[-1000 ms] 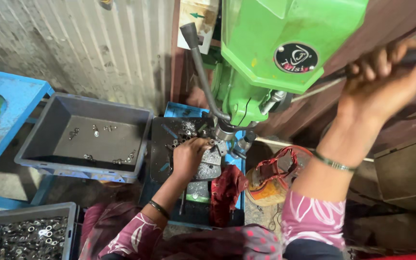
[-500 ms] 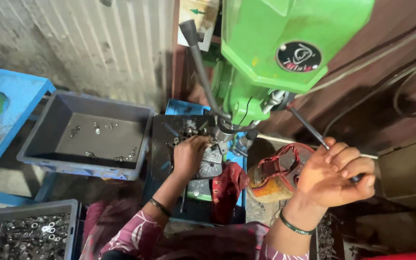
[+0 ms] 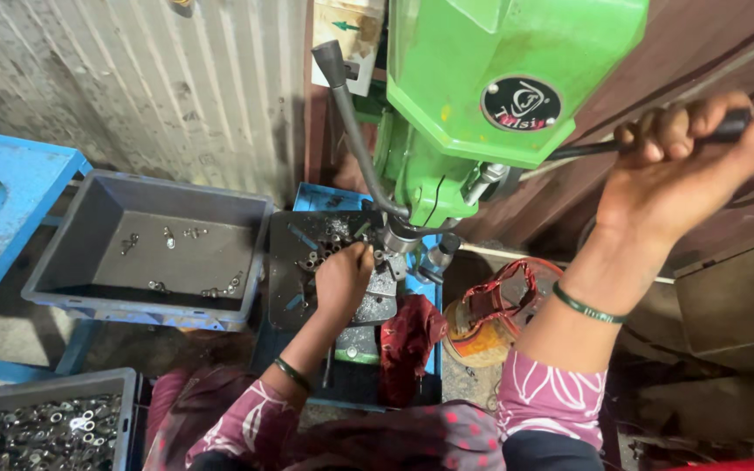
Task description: The person sits at a bench drill press and drills holes in small metal fastener parts one at a time, holding each part on the drill table while operating the press lever, then moving finished parts into a nearby bin. They repeatedly reach into a tray of raw parts and place completed pieces aside.
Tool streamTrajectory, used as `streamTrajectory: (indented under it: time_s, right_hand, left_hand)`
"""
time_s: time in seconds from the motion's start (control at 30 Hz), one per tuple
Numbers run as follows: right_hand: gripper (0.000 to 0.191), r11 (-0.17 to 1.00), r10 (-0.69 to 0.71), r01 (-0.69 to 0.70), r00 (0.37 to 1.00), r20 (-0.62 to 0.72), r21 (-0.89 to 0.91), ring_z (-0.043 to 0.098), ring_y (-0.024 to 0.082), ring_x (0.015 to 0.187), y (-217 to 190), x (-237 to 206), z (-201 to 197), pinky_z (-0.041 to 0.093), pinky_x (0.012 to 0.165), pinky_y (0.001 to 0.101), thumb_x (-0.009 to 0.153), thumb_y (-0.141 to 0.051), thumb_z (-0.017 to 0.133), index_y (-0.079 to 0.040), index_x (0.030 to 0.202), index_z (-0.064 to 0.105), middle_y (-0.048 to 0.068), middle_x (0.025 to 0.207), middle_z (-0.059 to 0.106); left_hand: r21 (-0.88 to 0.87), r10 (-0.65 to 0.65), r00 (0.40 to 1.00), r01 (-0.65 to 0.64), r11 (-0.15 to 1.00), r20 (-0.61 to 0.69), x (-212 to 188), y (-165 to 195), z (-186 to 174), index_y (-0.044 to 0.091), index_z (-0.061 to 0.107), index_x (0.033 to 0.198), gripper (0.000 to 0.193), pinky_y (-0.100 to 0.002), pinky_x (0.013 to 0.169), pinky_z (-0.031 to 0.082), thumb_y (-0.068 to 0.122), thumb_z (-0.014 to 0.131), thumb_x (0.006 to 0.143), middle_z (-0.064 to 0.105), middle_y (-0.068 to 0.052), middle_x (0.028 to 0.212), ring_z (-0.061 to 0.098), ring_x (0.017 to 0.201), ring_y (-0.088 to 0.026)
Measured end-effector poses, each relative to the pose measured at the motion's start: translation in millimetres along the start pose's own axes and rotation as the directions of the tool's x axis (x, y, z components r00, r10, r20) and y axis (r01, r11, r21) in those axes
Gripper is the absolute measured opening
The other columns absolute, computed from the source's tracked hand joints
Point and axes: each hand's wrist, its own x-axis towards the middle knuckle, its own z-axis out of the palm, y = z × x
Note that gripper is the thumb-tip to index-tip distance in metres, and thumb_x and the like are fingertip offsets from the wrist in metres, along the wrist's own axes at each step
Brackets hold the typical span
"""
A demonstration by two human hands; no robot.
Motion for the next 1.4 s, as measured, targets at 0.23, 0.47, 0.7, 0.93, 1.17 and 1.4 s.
streamTrajectory:
  time_s: [0.23,0.47,0.7,0.93,1.17,1.4]
  right_hand:
    - [0.054,0.998,-0.004,0.000,0.998,0.068,0.055,0.028,0.016,0.058,-9,-24,-10,0.032,0.065,0.0333,0.110,-0.054,0.053,-0.008,0.087,0.038,0.002,0.067,0.031]
    - [0.052,0.994,0.018,-0.026,0.997,0.074,0.110,0.027,0.016,0.061,-9,-28,-16,0.029,0.061,0.0301,0.112,-0.052,0.050,-0.007,0.088,0.037,0.004,0.070,0.032]
    - [0.050,0.991,0.053,-0.064,0.994,0.097,0.120,0.029,0.016,0.062,-5,-25,-28,0.031,0.063,0.0296,0.110,-0.052,0.049,-0.009,0.088,0.037,0.003,0.071,0.032]
    - [0.048,0.989,0.068,-0.081,0.991,0.113,0.121,0.031,0.015,0.063,-1,-24,-42,0.033,0.065,0.0291,0.109,-0.051,0.048,-0.010,0.087,0.038,0.003,0.071,0.033]
    - [0.045,0.988,0.071,-0.087,0.990,0.125,0.130,0.033,0.015,0.064,5,-24,-56,0.035,0.066,0.0286,0.107,-0.050,0.047,-0.011,0.087,0.038,0.002,0.072,0.033]
    - [0.043,0.988,0.029,-0.049,0.990,0.138,0.146,0.034,0.014,0.065,2,-50,-58,0.037,0.068,0.0281,0.106,-0.050,0.046,-0.012,0.086,0.038,0.002,0.073,0.033]
  left_hand:
    - [-0.286,-0.018,0.996,-0.008,0.958,-0.088,-10,-14,-11,0.006,0.075,0.097,0.021,-0.045,0.066,0.055,0.024,0.074,0.087,0.073,-0.016,0.081,0.073,0.074,-0.036]
    - [-0.220,0.207,0.949,-0.260,0.940,-0.237,-23,-14,-4,0.009,0.076,0.101,0.015,-0.041,0.072,0.057,0.012,0.077,0.086,0.075,-0.012,0.095,0.072,0.083,-0.033]
    - [-0.315,0.114,0.956,-0.199,0.928,-0.269,-24,-10,0,0.008,0.075,0.100,0.013,-0.038,0.074,0.057,0.011,0.079,0.087,0.076,-0.010,0.095,0.074,0.084,-0.030]
    - [-0.360,0.110,0.967,-0.189,0.913,-0.228,-22,-17,1,0.007,0.076,0.103,0.022,-0.036,0.078,0.058,0.002,0.077,0.082,0.077,-0.011,0.099,0.075,0.088,-0.029]
    - [-0.357,0.147,0.970,-0.208,0.910,-0.192,-20,-17,6,0.010,0.078,0.111,0.026,-0.036,0.091,0.057,0.003,0.074,0.086,0.076,-0.008,0.114,0.074,0.104,-0.027]
    - [0.041,0.399,0.899,-0.398,0.916,-0.180,-34,-11,-7,0.014,0.071,0.127,0.038,-0.048,0.119,0.035,0.011,0.072,0.089,0.065,-0.005,0.141,0.054,0.139,-0.027]
